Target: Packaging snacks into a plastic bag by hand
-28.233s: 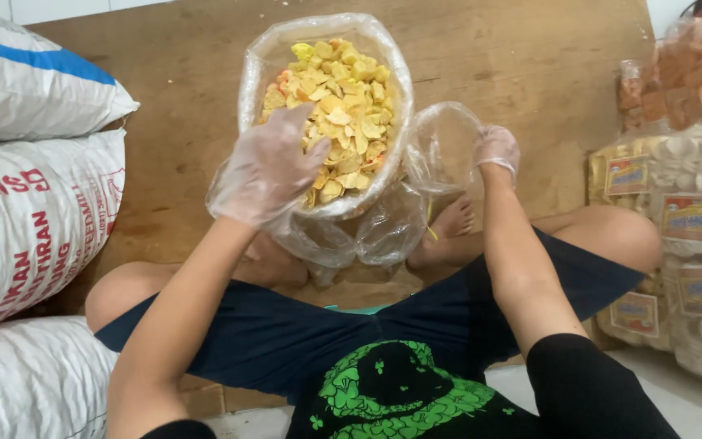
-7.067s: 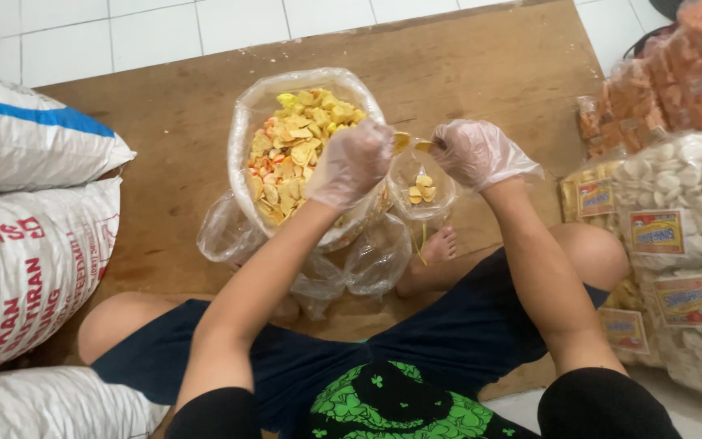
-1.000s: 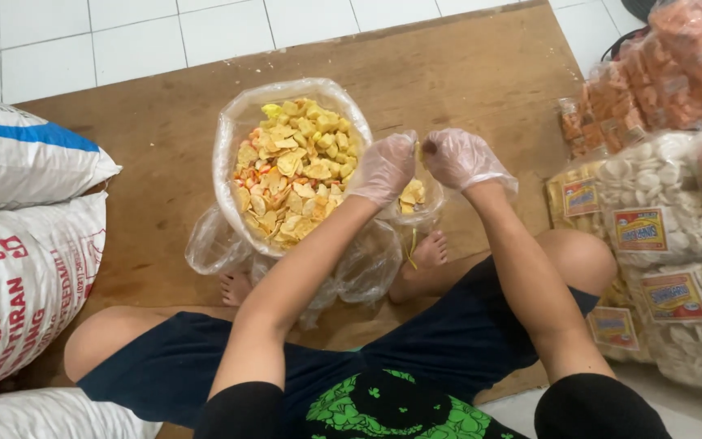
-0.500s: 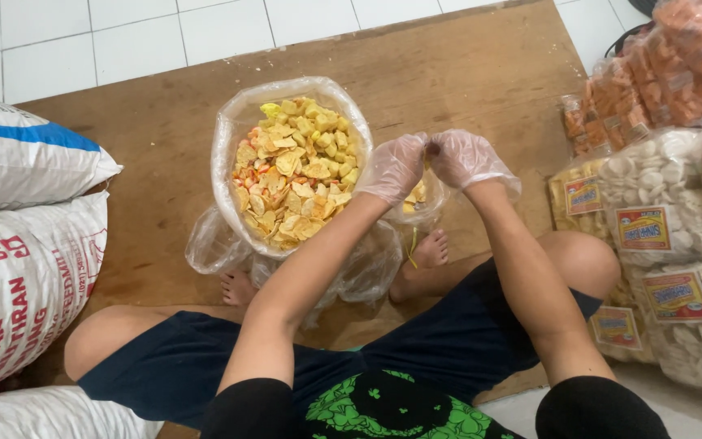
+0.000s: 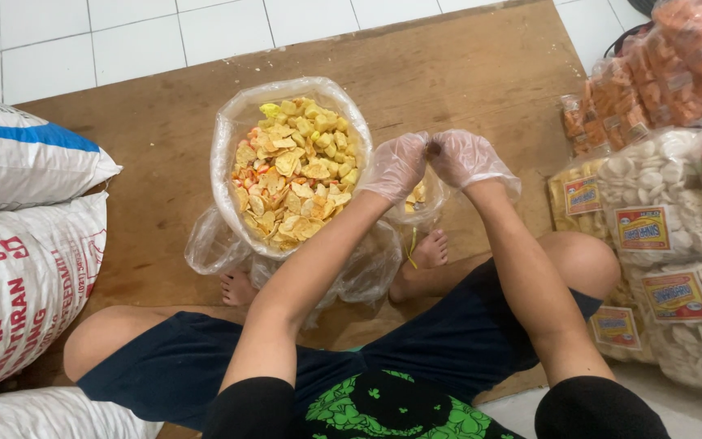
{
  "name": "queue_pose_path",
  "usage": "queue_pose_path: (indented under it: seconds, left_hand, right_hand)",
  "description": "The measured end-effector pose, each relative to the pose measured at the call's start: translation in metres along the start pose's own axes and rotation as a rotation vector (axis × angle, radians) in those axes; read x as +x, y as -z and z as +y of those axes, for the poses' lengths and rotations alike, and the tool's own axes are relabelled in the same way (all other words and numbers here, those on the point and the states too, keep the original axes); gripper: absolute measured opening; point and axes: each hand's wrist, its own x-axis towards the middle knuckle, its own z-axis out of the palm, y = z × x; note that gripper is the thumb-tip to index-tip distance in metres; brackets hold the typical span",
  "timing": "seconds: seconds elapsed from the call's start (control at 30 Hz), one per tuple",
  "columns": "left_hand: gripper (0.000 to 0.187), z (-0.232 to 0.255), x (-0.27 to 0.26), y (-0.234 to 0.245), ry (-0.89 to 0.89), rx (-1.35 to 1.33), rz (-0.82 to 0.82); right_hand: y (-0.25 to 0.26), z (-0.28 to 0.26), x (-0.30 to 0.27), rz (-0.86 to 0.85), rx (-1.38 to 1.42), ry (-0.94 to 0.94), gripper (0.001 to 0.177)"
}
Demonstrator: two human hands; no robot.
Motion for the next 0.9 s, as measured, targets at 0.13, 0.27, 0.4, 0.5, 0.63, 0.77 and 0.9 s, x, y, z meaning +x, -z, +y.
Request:
queue_pose_path:
  seconds: [0.13, 0.27, 0.4, 0.5, 0.63, 0.77, 0.9]
  left_hand:
    - [0.013, -0.023, 0.004, -0.023, -0.027, 0.057, 0.006]
    - [0.016, -0.031, 0.002, -0.014, 0.007, -0.003, 0.024]
    - [0.016, -0.028, -0.014, 0.056, 0.019, 0.069, -0.053]
    - [0.016, -0.028, -0.031, 0.113, 0.057, 0.066, -0.083]
    - [0.019, -0.053, -0.064, 0.15, 0.098, 0.151, -0.102]
    - [0.02, -0.046, -0.106, 0.218, 0.133, 0.205, -0.208]
    - [0.022, -0.065, -0.13, 0.238, 0.236, 0.131, -0.212]
  right_hand:
    - [0.003, -0.002, -0.002, 0.017, -0.002, -0.004, 0.02]
    - [0.015, -0.014, -0.009, 0.008, 0.015, -0.008, 0.021]
    - [0.028, -0.031, -0.02, 0.025, 0.03, 0.01, 0.023]
    - [0.027, -0.037, -0.019, 0.032, 0.054, 0.029, 0.023]
    - [0.022, -0.052, -0.014, 0.036, 0.105, 0.077, 0.023]
    - [-0.008, -0.063, -0.011, 0.241, 0.086, 0.255, 0.018]
    - [-0.023, -0.097, -0.018, 0.312, 0.148, 0.393, 0.017]
